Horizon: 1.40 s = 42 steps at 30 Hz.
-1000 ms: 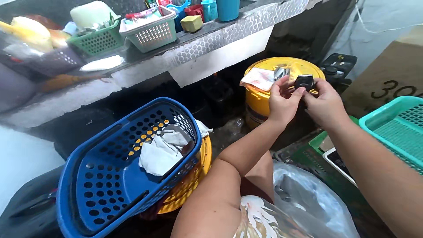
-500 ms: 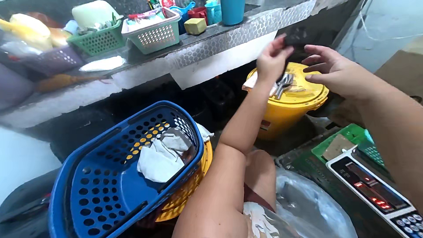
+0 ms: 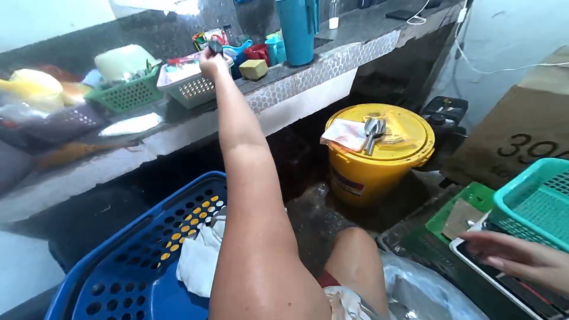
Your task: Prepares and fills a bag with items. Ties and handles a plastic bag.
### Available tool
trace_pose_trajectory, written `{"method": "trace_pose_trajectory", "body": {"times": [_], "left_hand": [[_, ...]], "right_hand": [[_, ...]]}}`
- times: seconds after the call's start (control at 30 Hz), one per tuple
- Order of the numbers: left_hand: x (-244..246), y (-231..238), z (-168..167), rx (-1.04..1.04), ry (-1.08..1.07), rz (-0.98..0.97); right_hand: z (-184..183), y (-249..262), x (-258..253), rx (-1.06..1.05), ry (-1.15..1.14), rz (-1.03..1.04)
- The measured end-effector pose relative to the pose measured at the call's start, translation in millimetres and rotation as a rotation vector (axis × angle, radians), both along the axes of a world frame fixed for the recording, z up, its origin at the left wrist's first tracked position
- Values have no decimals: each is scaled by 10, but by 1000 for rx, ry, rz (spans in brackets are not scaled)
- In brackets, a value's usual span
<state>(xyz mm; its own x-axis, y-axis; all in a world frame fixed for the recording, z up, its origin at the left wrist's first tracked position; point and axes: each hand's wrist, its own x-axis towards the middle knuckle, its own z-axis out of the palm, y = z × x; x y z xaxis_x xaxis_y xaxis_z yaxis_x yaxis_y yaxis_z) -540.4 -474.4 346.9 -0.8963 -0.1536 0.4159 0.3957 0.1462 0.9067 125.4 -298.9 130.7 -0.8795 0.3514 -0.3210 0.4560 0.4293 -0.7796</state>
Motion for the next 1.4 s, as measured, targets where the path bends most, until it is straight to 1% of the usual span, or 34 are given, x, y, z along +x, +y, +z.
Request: {"method": "trace_pose_trajectory", "body": {"times": [0.07,0.13,0.17,0.23,0.43,0.73,0.83,1.0,1.13,1.2,1.3,1.4], "left_hand": [[-176,-29,-310,88,-49,-8],[-233,-58,-535,196,-56,-47],[-241,-73,-615,219,-54,-47],[-206,-97,-697,228,-66,-36],[-170,-62,-772,157,-84,-36],[-216,43,-782,91,-88,-22],[-233,70,-843,98,-82,-34],[-278,81,-929,29,-116,-5],[-186,72,-808,-5,-72,24],[-132,66,-684,-19,-23,4],[-70,43,-487,-96,-21,1],[-132,50,-427,-57,-45,25]], "right_hand": [[-56,-112,161,-117,-38,-166],[-113,-218,259,-182,-73,-354],[-172,-234,304,-191,-83,-422],[-273,-244,376,-199,-108,-493],[-362,-345,328,-230,-126,-492],[-677,-414,233,-263,-141,-515],[-723,-418,241,-268,-154,-531],[-789,-401,270,-273,-171,-549],[-784,-414,257,-276,-176,-555],[-764,-419,251,-270,-177,-544],[-744,-428,232,-270,-181,-546],[-745,-441,231,-268,-184,-552]]}}
